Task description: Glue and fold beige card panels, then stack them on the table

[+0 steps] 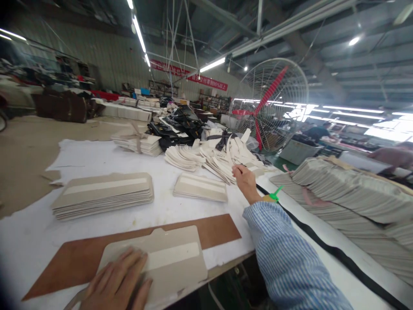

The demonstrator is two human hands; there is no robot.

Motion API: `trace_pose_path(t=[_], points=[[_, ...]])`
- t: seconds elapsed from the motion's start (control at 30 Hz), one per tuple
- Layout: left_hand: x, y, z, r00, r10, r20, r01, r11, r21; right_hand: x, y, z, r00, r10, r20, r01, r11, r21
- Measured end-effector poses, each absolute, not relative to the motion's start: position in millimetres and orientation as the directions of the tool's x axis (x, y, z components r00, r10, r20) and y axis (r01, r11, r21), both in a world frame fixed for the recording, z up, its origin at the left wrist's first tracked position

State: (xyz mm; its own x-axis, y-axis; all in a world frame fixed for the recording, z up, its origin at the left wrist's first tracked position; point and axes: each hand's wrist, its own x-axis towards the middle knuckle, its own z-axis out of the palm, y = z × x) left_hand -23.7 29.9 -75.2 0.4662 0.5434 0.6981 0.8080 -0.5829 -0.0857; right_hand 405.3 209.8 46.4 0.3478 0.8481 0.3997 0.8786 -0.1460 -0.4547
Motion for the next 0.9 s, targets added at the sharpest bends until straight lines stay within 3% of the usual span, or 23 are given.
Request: trace_pose_path(t=[0.07, 0.13, 0.2, 0.27, 0.37, 0.5, 0.6, 0.77, 0.9], points=[[-18.6, 17.4, -57.8, 0.331, 0.614, 0.717, 0.810, -0.574, 0.117, 377.6, 172.1, 48.5, 0.233, 0.903, 0.360, 0.849, -0.009, -0.529], [-14.4, 2.9, -38.5, 0.108, 0.709, 0.697, 0.750, -0.518, 0.411, 347.8, 128.3, 47.7, 0.023, 0.959, 0.281, 0.725, 0.177, -0.665], [-13.7, -9.3, -21.2, -0.073, 0.862, 0.502, 0.510, -0.400, 0.761, 319.3, 86.5, 47.0, -0.221, 0.963, 0.155, 0.533, 0.252, -0.808], [-17.0, -18.2, -8.6, -0.071, 0.970, 0.232, 0.148, -0.219, 0.964, 294.7, 54.3, 46.0, -0.420, 0.906, 0.051, 0.424, 0.245, -0.872], [-24.2, -27.6, 1.1, 0.017, 1.000, -0.024, -0.211, 0.027, 0.977, 269.3, 29.9, 40.3, -0.583, 0.812, 0.009, 0.389, 0.288, -0.875], [-26.7, -32.1, 4.6, -0.029, 0.990, -0.137, -0.349, 0.118, 0.930, 259.4, 26.6, 26.9, -0.612, 0.791, -0.009, 0.398, 0.298, -0.868], [-25.0, -28.7, 6.0, -0.116, 0.975, -0.188, -0.386, 0.130, 0.913, 264.0, 27.7, 17.7, -0.548, 0.832, -0.083, 0.390, 0.167, -0.906], [-23.3, -17.0, 6.0, -0.303, 0.907, -0.294, -0.396, 0.161, 0.904, 280.2, 27.8, 5.1, -0.334, 0.897, -0.291, 0.284, -0.199, -0.938], [-25.1, -9.2, 4.3, -0.353, 0.903, -0.246, -0.242, 0.166, 0.956, 290.7, 38.0, -1.5, -0.154, 0.944, -0.293, 0.281, -0.243, -0.929]])
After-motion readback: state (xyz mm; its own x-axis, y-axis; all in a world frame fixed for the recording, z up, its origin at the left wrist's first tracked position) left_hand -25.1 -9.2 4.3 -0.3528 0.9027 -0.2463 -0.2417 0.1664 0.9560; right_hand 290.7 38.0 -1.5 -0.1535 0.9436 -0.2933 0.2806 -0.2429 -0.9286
